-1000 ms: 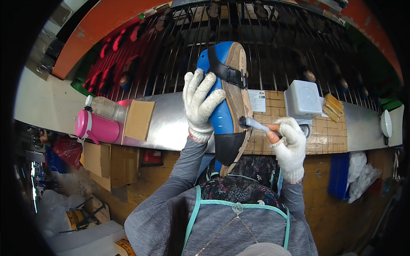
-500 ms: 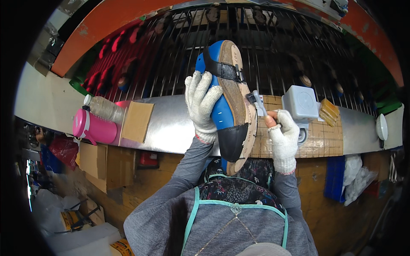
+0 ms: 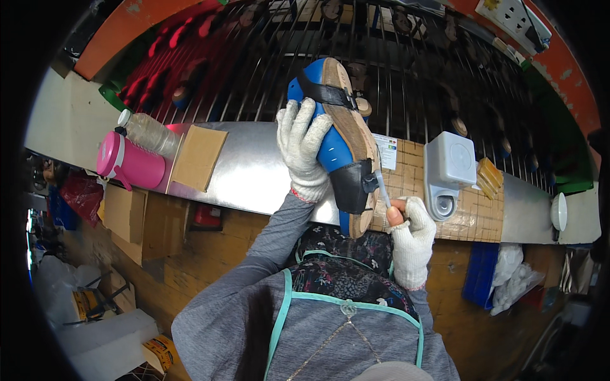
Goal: The person holds a blue and black sandal and repeatedly applies glue to the sole using a small brush. The person rotates the sandal to reach different areas and dips the brush into a container to reload glue.
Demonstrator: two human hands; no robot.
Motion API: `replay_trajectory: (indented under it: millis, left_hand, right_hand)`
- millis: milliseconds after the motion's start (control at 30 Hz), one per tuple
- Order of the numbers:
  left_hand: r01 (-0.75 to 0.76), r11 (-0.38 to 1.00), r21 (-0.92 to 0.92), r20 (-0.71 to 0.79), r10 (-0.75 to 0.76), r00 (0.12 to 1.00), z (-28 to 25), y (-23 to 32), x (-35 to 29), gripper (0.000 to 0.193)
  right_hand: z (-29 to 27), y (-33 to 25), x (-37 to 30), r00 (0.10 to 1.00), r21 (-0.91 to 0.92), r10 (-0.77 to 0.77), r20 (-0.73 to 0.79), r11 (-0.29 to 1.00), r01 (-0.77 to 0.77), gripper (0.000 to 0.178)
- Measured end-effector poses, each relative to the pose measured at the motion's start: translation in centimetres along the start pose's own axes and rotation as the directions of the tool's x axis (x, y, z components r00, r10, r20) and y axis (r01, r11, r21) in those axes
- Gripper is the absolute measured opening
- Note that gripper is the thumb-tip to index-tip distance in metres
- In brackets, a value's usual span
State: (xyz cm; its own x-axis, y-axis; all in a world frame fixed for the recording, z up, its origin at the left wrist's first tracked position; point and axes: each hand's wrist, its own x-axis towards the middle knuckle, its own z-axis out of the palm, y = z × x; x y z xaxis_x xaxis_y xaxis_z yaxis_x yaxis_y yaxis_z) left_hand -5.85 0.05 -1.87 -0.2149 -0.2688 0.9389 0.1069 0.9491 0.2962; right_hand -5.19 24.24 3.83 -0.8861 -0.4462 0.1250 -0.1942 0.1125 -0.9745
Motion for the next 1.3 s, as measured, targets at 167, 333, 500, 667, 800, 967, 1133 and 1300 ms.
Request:
replay_trajectory:
  millis: [167,333,500,667,800,967,1133,1300]
  left_hand:
    - [-0.049,0.999,0.009,0.0,0.049,0.999,0.1,-0.6,0.0,0.047]
    - [-0.034,0.999,0.006,-0.003,0.034,0.999,0.2,-0.3,0.1,0.049]
    - [-0.025,1.0,0.002,0.017,0.025,1.0,0.2,-0.2,0.6,0.055]
    - [0.035,0.999,0.024,0.076,-0.037,0.996,0.5,0.1,0.7,0.055]
    - [0.064,0.997,0.047,0.066,-0.067,0.996,1.2,0.1,0.4,0.051]
    - [0.082,0.996,0.048,0.083,-0.085,0.993,1.7,-0.2,0.3,0.053]
    - [0.122,0.992,0.032,0.133,-0.125,0.983,1.6,0.1,0.4,0.057]
    - [0.139,0.988,0.066,0.163,-0.148,0.975,1.5,0.4,0.4,0.061]
  right_hand:
    - [-0.2,-0.1,1.1,0.99,-0.157,-0.121,-0.067,0.982,0.109,0.024]
    - [-0.1,-0.3,2.1,0.961,-0.255,-0.249,-0.124,0.943,0.212,0.019]
    - [-0.5,0.2,2.6,0.935,-0.32,-0.345,-0.08,0.898,0.304,0.019]
    - [-1.1,0.7,1.5,0.957,-0.27,-0.283,-0.064,0.928,0.257,0.02]
    - [-1.1,1.1,0.6,0.959,-0.257,-0.274,-0.072,0.934,0.247,0.02]
    - [-1.4,1.5,-0.2,0.95,-0.29,-0.302,-0.082,0.919,0.267,0.02]
    - [-1.6,1.2,-1.3,0.991,-0.091,-0.126,-0.055,0.989,0.12,0.023]
    - [-1.3,0.7,-1.6,0.998,-0.069,0.001,-0.062,0.998,-0.005,0.024]
